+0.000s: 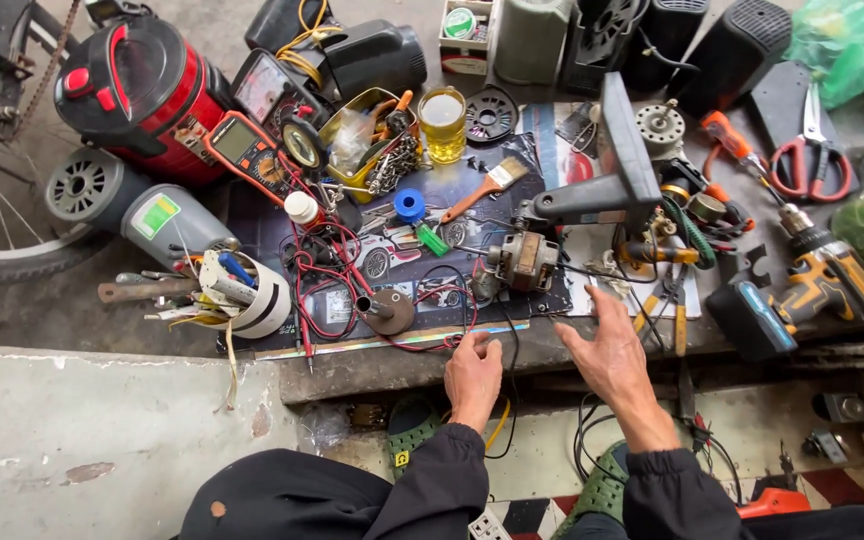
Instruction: Securing the housing of an electric motor using a power drill and pliers on a repair bench.
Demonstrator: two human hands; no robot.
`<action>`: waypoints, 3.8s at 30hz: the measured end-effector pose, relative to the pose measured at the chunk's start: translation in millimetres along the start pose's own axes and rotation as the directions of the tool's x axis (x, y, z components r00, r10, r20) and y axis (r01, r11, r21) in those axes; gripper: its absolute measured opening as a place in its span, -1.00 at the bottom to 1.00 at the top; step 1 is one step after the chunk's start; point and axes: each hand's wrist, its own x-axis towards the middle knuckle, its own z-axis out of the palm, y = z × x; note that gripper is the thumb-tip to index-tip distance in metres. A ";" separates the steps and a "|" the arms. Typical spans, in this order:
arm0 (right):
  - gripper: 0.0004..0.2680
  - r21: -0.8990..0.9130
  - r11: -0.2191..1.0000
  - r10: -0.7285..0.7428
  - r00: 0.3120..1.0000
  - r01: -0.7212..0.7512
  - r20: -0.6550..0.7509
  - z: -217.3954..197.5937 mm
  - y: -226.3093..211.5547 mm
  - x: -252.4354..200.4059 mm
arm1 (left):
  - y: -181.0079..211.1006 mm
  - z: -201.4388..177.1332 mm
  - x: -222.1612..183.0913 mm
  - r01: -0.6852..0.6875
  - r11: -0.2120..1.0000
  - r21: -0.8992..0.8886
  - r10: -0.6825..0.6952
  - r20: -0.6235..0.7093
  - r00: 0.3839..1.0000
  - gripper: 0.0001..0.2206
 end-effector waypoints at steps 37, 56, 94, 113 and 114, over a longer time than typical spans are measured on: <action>-0.24 0.001 0.993 0.111 0.958 -0.115 0.264 -72.1 -135.4 90.2 | 47.2 -1.5 31.9 0.243 0.801 -0.547 -0.196 0.144 0.970 -0.48; -0.62 0.758 0.652 -0.045 0.999 0.008 0.028 -179.2 -79.5 115.0 | 126.7 -41.6 7.4 0.108 0.656 -0.747 0.091 0.221 0.971 -0.17; -0.64 0.987 0.068 0.009 0.990 -0.144 0.144 -192.7 -131.8 79.4 | 280.7 -201.9 -93.7 -0.272 0.796 -0.540 0.372 0.084 0.924 -0.49; -0.66 0.943 0.235 0.093 0.971 -0.236 0.220 -176.2 -118.6 101.8 | 246.6 -183.8 -11.1 -0.075 0.519 -0.851 0.292 0.094 0.952 -0.76; -0.66 0.941 0.235 0.096 0.970 -0.242 0.225 -176.3 -121.4 101.4 | 245.1 -178.1 -6.9 -0.071 0.521 -0.851 0.286 0.095 0.953 -0.76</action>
